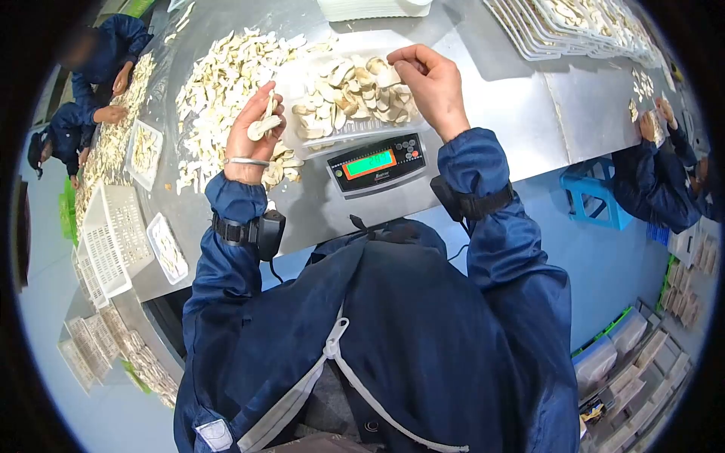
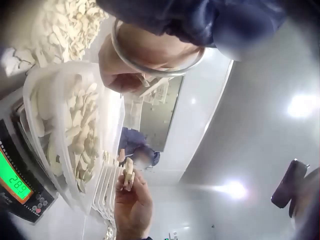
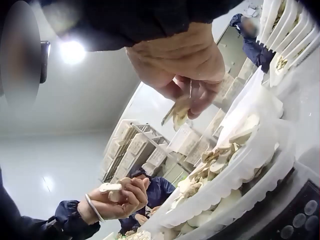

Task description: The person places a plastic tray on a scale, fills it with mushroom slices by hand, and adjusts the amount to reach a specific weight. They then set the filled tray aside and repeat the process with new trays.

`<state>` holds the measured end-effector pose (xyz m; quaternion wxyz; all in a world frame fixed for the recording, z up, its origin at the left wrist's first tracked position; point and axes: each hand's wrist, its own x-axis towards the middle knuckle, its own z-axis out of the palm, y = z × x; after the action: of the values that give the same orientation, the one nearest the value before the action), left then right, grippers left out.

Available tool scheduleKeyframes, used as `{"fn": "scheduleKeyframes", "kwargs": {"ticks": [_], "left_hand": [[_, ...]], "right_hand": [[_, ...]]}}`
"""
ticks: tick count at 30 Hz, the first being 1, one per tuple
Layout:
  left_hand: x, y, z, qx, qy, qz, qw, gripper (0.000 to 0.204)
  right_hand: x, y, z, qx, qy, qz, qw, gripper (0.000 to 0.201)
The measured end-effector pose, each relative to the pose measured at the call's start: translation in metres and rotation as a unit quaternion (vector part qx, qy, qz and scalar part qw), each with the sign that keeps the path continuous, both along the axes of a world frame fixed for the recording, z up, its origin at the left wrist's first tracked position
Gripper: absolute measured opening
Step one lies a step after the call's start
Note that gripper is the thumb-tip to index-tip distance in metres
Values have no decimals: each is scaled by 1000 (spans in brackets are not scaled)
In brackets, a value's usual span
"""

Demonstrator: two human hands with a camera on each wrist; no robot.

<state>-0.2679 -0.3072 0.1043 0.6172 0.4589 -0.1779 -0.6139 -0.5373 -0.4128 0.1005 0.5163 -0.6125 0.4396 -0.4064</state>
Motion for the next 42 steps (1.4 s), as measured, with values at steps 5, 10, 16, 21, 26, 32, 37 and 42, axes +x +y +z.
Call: {"fn": "scheduleKeyframes", "kwargs": {"ticks": [5, 10, 16, 21, 26, 32, 37, 42], "left_hand": [[-6, -2, -3, 24, 61, 19, 998, 39], [-7, -1, -6, 32, 77, 25, 996, 37], [-9, 1, -3, 40, 56, 28, 997, 35], [-12, 0, -2, 40, 46, 11, 998, 35], [-13, -1, -3, 27, 55, -9, 998, 35], [-15, 1, 0, 17, 75, -17, 997, 37], [-23, 0, 2, -6, 119, -45, 992, 30], [-48, -2, 8, 9, 142, -61, 988, 29]], "right_hand": [[15, 4, -8, -102, 67, -8, 992, 13], [23, 1, -6, -58, 62, 20, 996, 14], [22, -7, -8, -26, -9, 23, 999, 14], [21, -5, -3, -10, -5, 65, 998, 14], [20, -3, 2, 26, -31, 61, 997, 15], [7, -14, 22, -13, -97, 39, 994, 17], [26, -5, 49, -60, -136, 94, 984, 16], [58, 12, 55, -87, -96, 156, 979, 15]]}}
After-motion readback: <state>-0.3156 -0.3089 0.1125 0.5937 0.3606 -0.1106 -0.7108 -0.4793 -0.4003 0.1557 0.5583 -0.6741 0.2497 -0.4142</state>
